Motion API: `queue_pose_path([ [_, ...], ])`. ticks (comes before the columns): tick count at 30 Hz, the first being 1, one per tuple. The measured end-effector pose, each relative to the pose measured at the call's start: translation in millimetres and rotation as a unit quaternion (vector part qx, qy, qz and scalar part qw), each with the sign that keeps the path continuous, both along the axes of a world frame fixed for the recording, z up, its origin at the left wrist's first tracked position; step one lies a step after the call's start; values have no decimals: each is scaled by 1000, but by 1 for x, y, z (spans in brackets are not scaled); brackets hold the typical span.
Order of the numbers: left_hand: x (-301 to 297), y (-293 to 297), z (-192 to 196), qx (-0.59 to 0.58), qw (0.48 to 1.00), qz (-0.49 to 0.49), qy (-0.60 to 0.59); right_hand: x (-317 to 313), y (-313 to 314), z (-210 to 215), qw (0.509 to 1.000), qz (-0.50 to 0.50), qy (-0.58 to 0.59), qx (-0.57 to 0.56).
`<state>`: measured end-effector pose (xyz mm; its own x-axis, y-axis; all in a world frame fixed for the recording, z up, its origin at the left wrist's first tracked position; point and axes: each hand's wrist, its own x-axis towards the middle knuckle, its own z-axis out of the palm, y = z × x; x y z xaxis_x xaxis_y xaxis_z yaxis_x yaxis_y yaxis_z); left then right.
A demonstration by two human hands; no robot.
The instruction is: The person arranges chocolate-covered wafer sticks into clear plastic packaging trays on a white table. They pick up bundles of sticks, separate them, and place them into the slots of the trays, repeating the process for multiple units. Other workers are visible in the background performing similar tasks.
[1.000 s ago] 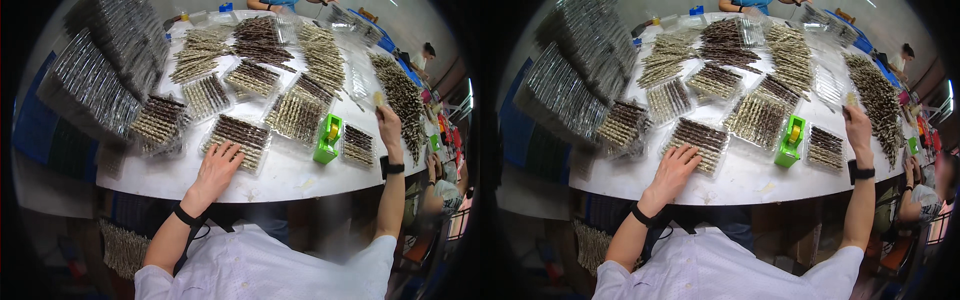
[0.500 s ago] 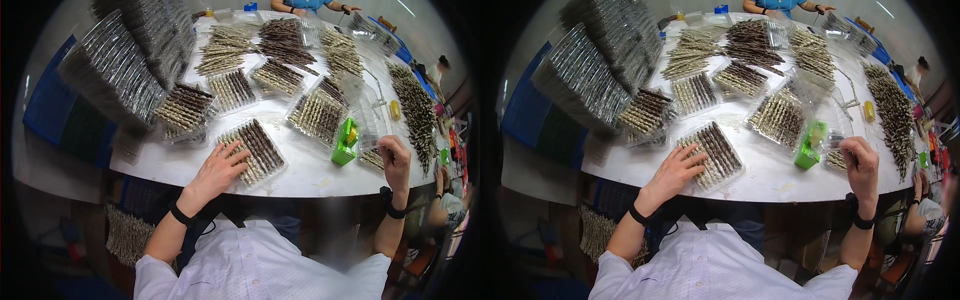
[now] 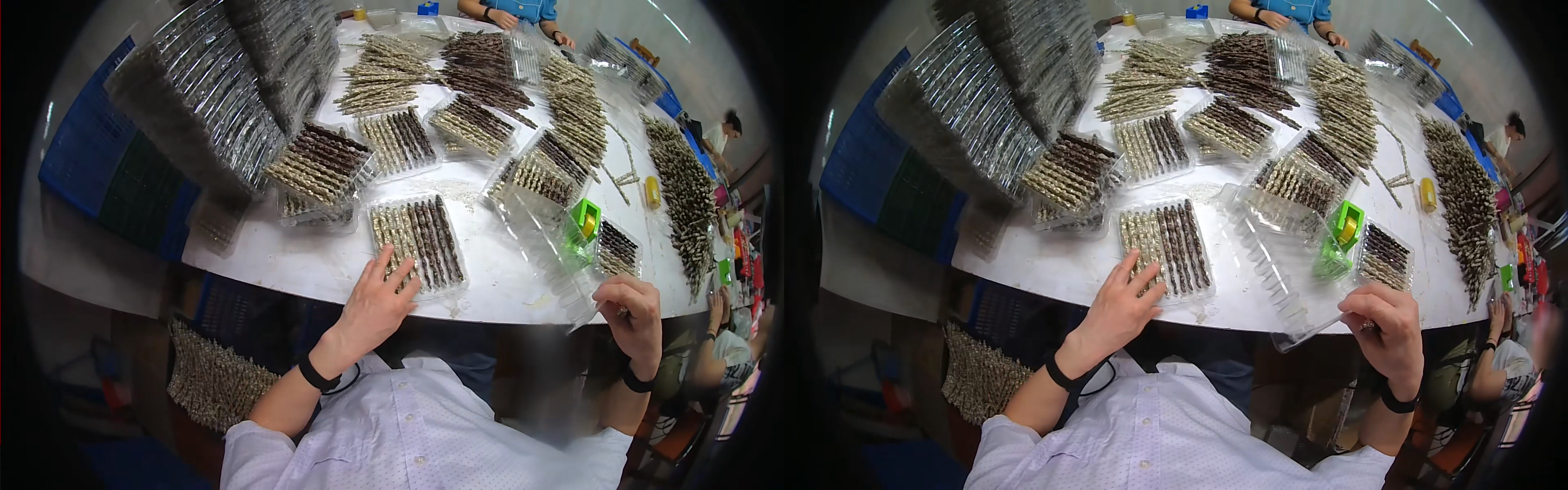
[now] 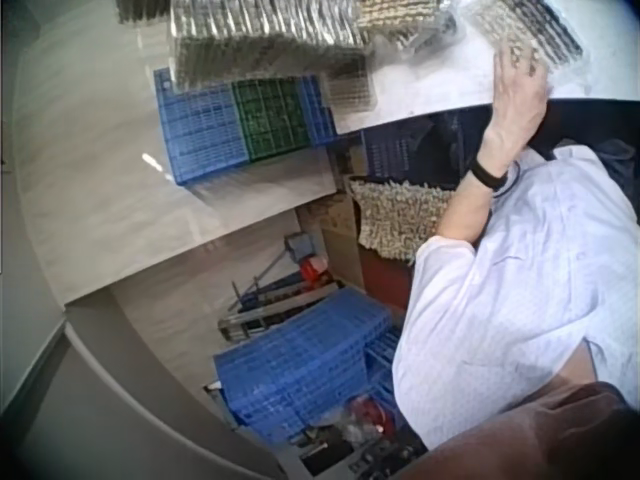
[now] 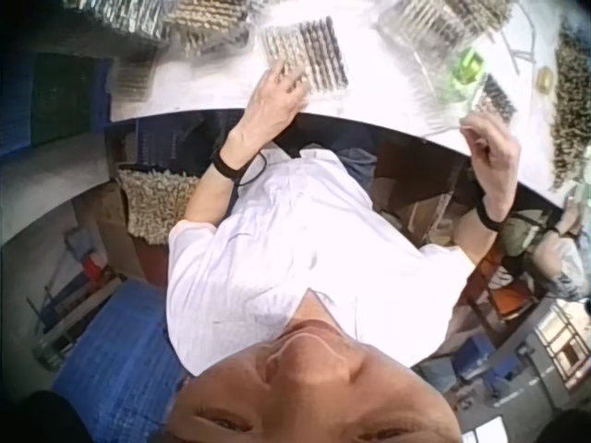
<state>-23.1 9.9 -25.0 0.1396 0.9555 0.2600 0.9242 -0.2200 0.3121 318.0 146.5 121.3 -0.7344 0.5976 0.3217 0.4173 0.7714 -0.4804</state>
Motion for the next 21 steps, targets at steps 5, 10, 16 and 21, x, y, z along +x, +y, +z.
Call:
queue_pose_path([
  [5,-2,25,-1,19,999,-36,-1,-3,-2,-4,1000,4,6,5],
  [10,-11,52,-7,21,998,-19,47,0,-11,-7,997,35,-62,-33],
  [16,-20,81,-13,17,998,-8,63,-15,-36,-21,982,89,-164,1],
  [21,-24,95,-4,-30,997,-3,72,-28,-45,-50,973,112,-199,43],
])
